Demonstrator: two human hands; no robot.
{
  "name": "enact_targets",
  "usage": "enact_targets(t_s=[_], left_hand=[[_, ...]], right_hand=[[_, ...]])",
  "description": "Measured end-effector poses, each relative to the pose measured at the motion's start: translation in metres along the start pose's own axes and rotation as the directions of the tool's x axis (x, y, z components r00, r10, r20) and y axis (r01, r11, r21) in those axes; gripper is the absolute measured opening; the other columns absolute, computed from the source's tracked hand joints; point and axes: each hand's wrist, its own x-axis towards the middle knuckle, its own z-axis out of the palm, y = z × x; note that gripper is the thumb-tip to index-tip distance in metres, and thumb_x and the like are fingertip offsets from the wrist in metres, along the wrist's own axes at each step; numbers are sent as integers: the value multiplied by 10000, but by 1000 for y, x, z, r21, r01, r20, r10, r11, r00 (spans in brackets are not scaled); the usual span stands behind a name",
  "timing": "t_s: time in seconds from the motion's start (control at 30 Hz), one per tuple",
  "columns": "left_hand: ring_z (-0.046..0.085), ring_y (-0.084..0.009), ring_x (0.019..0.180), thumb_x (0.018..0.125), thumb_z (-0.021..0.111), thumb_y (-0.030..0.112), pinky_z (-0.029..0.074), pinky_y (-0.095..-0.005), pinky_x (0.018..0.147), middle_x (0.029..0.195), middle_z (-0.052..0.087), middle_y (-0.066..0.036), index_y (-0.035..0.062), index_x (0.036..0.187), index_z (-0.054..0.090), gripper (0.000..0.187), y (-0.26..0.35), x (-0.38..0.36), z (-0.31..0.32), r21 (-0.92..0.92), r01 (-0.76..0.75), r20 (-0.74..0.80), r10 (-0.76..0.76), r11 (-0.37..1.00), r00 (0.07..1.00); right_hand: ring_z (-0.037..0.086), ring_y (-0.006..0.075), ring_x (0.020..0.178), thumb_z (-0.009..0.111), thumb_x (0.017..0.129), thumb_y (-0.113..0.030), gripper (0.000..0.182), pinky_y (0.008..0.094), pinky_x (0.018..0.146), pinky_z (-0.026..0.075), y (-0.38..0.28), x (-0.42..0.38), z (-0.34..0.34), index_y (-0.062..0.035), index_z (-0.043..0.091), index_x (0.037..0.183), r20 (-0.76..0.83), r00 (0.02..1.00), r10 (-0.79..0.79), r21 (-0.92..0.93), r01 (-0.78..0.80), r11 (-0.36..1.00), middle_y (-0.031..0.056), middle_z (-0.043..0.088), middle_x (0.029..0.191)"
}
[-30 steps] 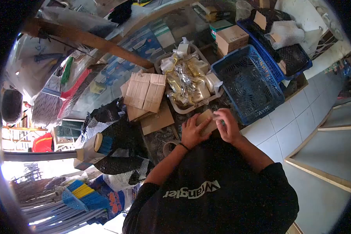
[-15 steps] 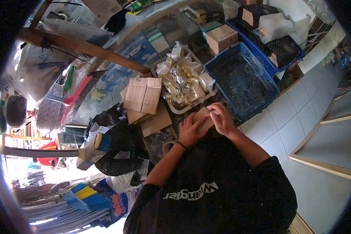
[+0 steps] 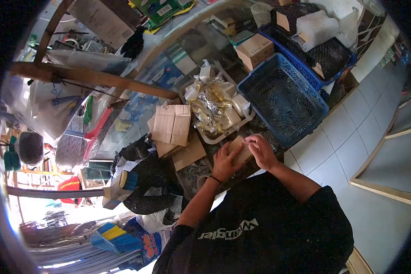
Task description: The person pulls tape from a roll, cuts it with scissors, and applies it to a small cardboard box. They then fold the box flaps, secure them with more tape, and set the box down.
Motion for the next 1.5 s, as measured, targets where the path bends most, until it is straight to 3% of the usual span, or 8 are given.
enact_targets(t_s=[0.4,0.6,0.7,0.8,0.9,1.0,1.13,1.5], left_hand=[[346,-397,1190,731,672,347,321,-486,953,1344,286,-193,331,1366,302,735,7,-5,-4,-36,73,61,-70,997,996],[330,-475,1183,793,612,339,342,-496,965,1335,232,-289,144,1403,198,763,32,-11,-13,-113,218,149,-200,969,968],[347,-482,1167,836,561,291,349,-487,962,1315,233,-324,71,1384,218,684,9,-17,6,2,26,110,-26,1000,994],[347,-472,1171,837,540,207,359,-480,954,1307,256,-318,80,1373,252,622,-12,-16,-5,-253,56,138,-22,966,990],[347,-436,1189,797,550,131,388,-475,928,1328,284,-258,103,1359,300,616,-14,-2,-32,-201,98,196,-58,975,979],[327,-387,1227,751,579,107,380,-475,935,1359,298,-163,206,1344,347,644,-3,14,-56,289,-152,133,117,945,984],[275,-325,1279,739,598,132,327,-518,964,1412,256,-62,367,1325,335,683,-13,34,-56,503,-530,242,477,683,845],[232,-264,1314,748,624,277,263,-556,1016,1474,118,40,453,1298,300,662,-18,71,-44,384,-850,570,632,361,526]], right_hand=[[621,211,756,464,926,-237,279,335,685,486,-23,-9,-23,2,490,1068,15,993,115,47,-116,992,139,509,980],[573,150,707,495,904,-197,226,281,664,471,-20,-13,-21,-2,518,1016,-119,910,397,315,-345,884,87,555,890],[563,138,696,504,888,-175,191,264,661,460,-18,-17,-19,-11,532,981,-193,851,487,404,-384,830,58,557,837],[565,139,690,523,884,-202,206,269,645,458,-9,-31,-18,-18,534,976,-207,801,562,447,-433,782,52,557,819],[562,139,667,543,888,-248,235,282,618,452,-8,-41,-21,-26,536,966,-161,765,624,445,-508,738,45,555,801],[554,135,624,551,883,-257,229,279,599,443,-14,-45,-22,-35,537,939,-167,730,662,451,-541,710,30,547,774],[561,136,620,550,882,-254,223,279,588,442,-9,-52,-25,-35,531,917,-216,749,626,460,-487,742,29,543,778],[560,111,625,530,834,-99,93,229,550,409,2,-70,-43,-51,544,913,-330,743,583,400,-449,799,33,574,773]])
